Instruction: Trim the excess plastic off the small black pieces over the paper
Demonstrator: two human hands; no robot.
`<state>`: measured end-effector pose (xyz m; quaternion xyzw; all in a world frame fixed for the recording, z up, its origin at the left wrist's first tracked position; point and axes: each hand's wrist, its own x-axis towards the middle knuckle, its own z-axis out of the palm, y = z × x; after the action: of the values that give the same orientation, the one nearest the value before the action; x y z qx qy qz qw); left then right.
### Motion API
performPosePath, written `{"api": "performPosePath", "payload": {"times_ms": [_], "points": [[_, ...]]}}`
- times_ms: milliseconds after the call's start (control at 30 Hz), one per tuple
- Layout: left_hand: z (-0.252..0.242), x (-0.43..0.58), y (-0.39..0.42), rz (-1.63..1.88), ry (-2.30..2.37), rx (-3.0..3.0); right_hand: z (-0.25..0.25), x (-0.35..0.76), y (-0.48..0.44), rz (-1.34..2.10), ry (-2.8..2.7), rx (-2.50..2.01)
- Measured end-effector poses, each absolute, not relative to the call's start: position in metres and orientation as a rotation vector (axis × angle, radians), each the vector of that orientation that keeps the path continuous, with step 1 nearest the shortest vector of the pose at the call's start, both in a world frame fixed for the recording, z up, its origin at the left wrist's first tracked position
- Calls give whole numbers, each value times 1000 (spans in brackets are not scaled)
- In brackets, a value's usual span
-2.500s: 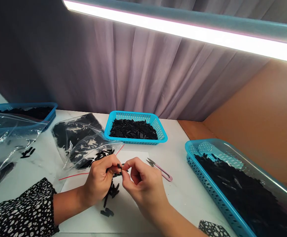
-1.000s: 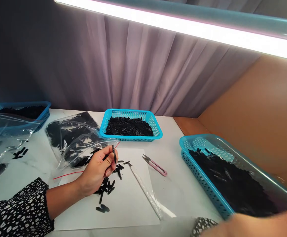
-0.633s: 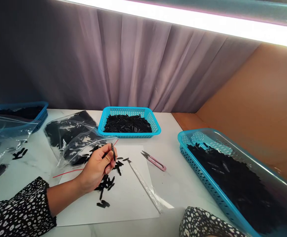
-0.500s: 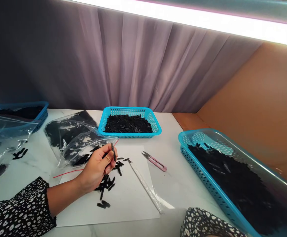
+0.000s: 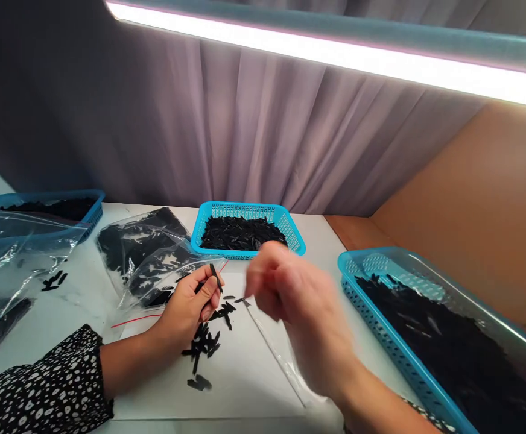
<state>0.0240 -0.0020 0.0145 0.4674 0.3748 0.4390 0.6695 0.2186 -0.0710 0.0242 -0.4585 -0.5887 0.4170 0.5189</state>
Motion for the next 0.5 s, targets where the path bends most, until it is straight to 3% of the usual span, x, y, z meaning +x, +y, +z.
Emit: {"api": "performPosePath", "payload": {"times_ms": [133, 233, 500], "points": [[13, 24, -2, 1001, 849, 1052, 39, 169, -11, 897, -1678, -1245], [13, 23, -2, 999, 831, 1037, 28, 151, -11, 1091, -1673, -1194], [19, 17, -1, 880, 804, 980, 22, 177, -6, 1404, -1011, -1039]]}}
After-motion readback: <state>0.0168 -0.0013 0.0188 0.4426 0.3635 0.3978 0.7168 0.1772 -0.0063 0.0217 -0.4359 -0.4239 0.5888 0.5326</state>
